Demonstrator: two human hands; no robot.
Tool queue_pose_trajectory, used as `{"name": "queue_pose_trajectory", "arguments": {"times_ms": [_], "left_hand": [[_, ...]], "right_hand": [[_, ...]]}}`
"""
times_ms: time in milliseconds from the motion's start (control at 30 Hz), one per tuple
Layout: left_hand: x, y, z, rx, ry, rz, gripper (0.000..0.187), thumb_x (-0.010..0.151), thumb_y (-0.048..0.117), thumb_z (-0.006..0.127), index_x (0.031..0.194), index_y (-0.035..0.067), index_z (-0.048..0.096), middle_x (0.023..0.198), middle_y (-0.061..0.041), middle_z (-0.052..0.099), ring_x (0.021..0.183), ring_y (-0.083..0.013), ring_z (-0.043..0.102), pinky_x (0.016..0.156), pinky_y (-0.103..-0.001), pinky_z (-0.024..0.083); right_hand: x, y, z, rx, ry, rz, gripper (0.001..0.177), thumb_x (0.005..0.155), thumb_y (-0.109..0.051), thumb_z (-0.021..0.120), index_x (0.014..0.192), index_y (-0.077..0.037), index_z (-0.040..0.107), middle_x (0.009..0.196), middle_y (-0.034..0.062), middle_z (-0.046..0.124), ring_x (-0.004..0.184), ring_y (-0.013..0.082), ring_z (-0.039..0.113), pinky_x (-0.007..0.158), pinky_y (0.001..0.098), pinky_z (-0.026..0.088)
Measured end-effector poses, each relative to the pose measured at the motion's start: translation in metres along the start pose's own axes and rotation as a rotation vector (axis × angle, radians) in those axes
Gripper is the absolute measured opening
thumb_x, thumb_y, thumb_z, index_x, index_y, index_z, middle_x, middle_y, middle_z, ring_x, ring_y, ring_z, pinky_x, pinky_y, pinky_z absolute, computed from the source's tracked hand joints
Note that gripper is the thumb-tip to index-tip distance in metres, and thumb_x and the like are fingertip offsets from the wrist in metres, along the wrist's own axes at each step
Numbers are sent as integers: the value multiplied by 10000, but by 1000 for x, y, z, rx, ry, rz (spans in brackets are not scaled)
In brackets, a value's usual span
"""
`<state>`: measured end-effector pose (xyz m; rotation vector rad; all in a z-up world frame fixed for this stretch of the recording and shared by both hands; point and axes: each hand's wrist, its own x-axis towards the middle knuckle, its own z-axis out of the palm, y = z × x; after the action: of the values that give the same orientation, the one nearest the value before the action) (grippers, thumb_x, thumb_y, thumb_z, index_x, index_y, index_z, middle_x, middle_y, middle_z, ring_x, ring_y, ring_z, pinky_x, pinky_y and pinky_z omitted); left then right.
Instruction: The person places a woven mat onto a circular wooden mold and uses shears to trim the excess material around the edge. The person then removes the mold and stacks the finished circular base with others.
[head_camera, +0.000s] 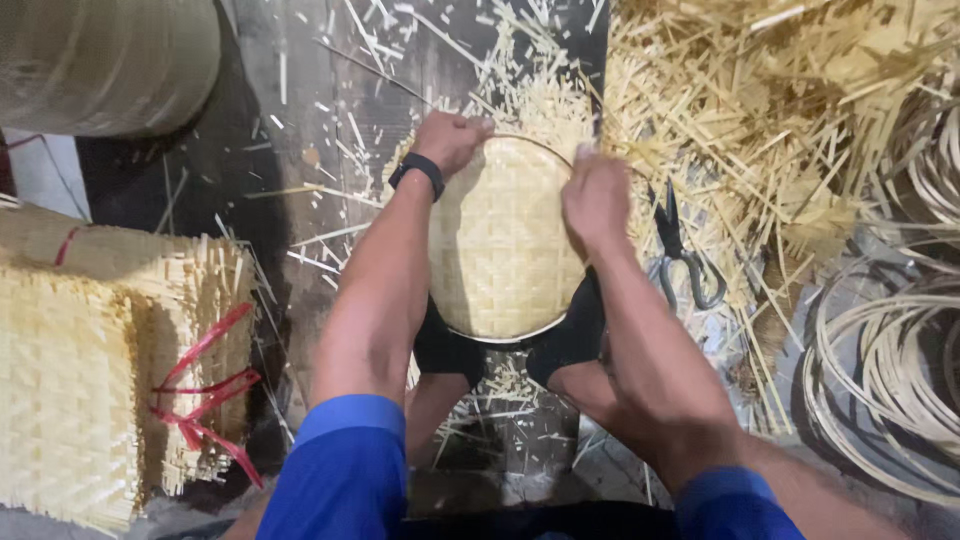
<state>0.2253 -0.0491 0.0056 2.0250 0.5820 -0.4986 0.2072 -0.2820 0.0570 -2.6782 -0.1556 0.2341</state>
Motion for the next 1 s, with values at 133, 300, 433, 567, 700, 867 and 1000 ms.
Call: {"name": "queue_pose_trajectory", "arguments": {"times_ms": [133, 300, 433, 567, 700, 867, 1000], "left_hand": [[10, -16, 8, -61, -16, -12, 477, 805, 466, 778, 633, 30, 690, 552, -63, 596, 520, -174, 512, 547, -374, 454], [17, -20, 13, -127, 2, -84, 458, 759, 425, 821, 615, 21, 660, 590, -36, 600, 545, -155, 508, 544, -369, 444], [27, -28, 18, -169, 1, -19, 431, 780, 431, 830, 703, 29, 696, 688, -45, 673, 632, -141, 587, 617, -329, 494], [28, -53, 24, -225, 75, 146, 647, 833, 400, 858, 1202, -24, 537, 908, -85, 747, 821, -167, 684, 759, -335, 552], [-18, -80, 12, -591, 755, 390, 529, 990, 232, 681, 1414, -17, 487, 1356, -150, 566, 1204, -269, 579, 964, -404, 518], [-140, -135, 2, -105, 648, -188, 478, 1029, 426, 562, 968, -9, 751, 817, -186, 739, 765, -339, 718, 699, -465, 527], [-152, -136, 15, -121, 407, -357, 621, 1028, 485, 600, 777, -69, 727, 697, -212, 700, 666, -292, 674, 700, -456, 511]], "right_hand": [[2, 19, 26, 206, -221, 369, 659, 1077, -469, 338, 1039, 76, 706, 1019, 382, 663, 1048, 548, 618, 974, 565, 454], [19, 40, 39, 262, -275, 410, 694, 1053, -519, 348, 1108, 83, 690, 1128, 396, 627, 1139, 547, 565, 1019, 534, 426], [20, 25, 30, 59, 57, 115, 553, 965, -401, 520, 1142, 107, 647, 1100, 353, 625, 1091, 529, 570, 904, 586, 407], [48, -47, 33, 458, 50, -275, 327, 1030, -259, 563, 1178, 29, 609, 1116, 252, 622, 1065, 415, 602, 929, 464, 478], [49, -118, 39, 792, -649, -150, 364, 1074, -328, 437, 1124, -109, 723, 1162, 150, 703, 1110, 336, 618, 960, 434, 478], [39, -126, 28, -52, -554, -665, 594, 902, -648, 489, 1059, -176, 813, 1063, 143, 747, 995, 372, 666, 895, 470, 507], [58, -144, 33, -400, -743, -594, 742, 866, -808, 473, 1017, -159, 798, 935, 193, 748, 936, 364, 710, 825, 472, 547]]}}
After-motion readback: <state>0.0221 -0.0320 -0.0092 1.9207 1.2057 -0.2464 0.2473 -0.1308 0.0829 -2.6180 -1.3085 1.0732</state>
